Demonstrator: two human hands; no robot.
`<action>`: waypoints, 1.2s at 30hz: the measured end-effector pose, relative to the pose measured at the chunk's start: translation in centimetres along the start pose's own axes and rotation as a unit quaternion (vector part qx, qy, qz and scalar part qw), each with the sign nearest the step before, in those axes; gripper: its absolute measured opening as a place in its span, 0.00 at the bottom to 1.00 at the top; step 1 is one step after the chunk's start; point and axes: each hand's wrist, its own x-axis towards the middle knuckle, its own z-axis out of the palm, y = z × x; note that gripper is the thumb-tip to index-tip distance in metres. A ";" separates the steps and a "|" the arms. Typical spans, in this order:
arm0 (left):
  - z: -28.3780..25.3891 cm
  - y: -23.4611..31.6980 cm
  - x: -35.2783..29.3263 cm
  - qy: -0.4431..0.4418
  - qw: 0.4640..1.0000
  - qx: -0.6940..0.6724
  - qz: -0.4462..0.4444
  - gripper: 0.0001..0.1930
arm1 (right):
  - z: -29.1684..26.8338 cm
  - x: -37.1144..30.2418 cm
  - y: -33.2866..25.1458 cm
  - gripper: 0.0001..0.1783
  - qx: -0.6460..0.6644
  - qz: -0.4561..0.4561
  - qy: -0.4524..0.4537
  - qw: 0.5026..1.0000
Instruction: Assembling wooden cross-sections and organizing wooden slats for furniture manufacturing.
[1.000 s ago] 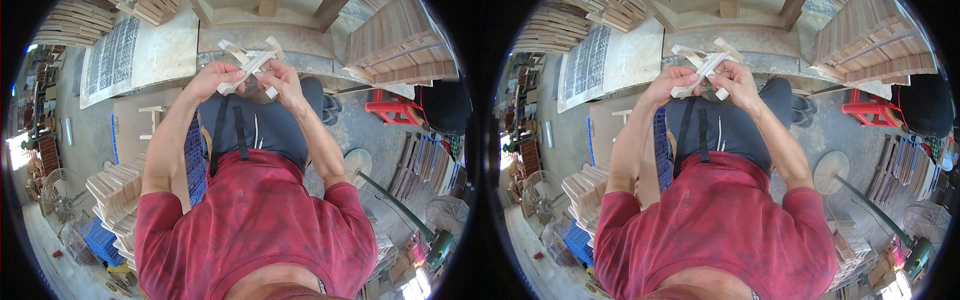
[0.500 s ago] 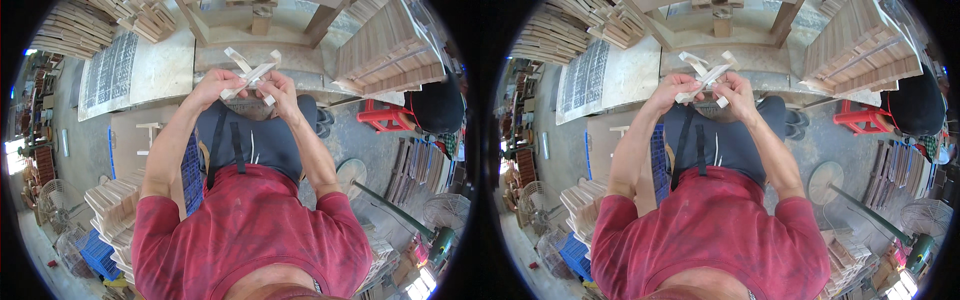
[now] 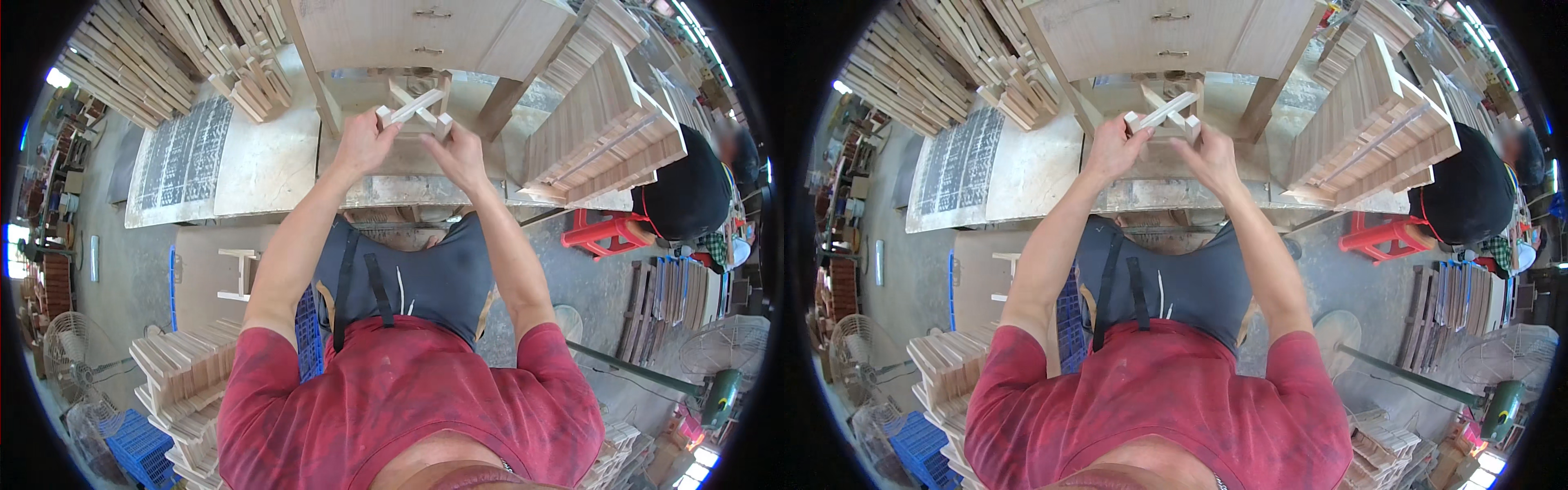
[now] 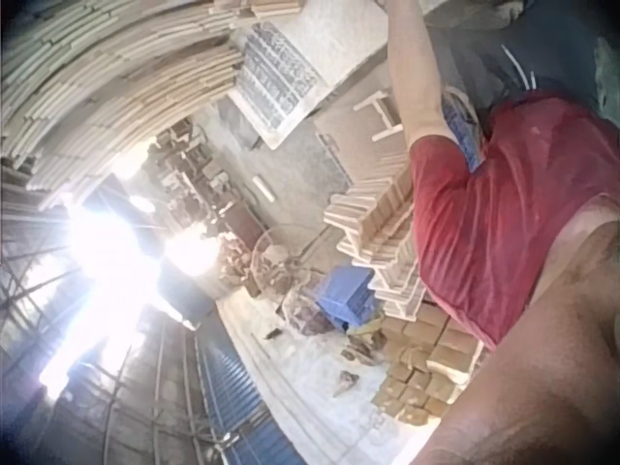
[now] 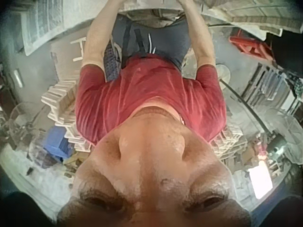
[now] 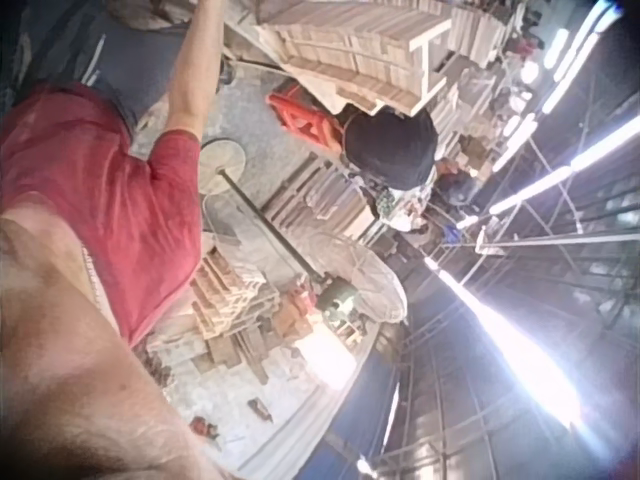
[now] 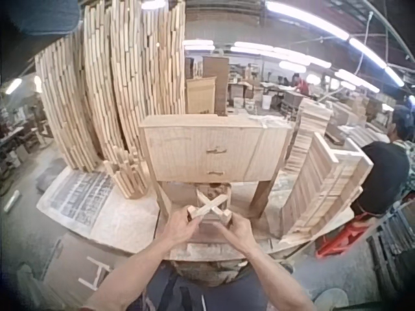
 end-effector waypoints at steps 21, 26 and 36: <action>1.1 -1.8 7.6 0.003 0.994 0.048 0.093 0.17 | -1.3 8.1 1.8 0.28 -0.350 -0.058 0.031 0.935; 1.9 -1.7 7.6 0.009 0.995 0.073 0.066 0.18 | -1.7 7.6 1.0 0.26 -0.312 -0.021 0.020 0.950; 1.1 -1.7 5.6 0.003 0.998 0.037 0.047 0.16 | -0.9 6.1 0.7 0.25 -0.295 -0.027 0.028 0.955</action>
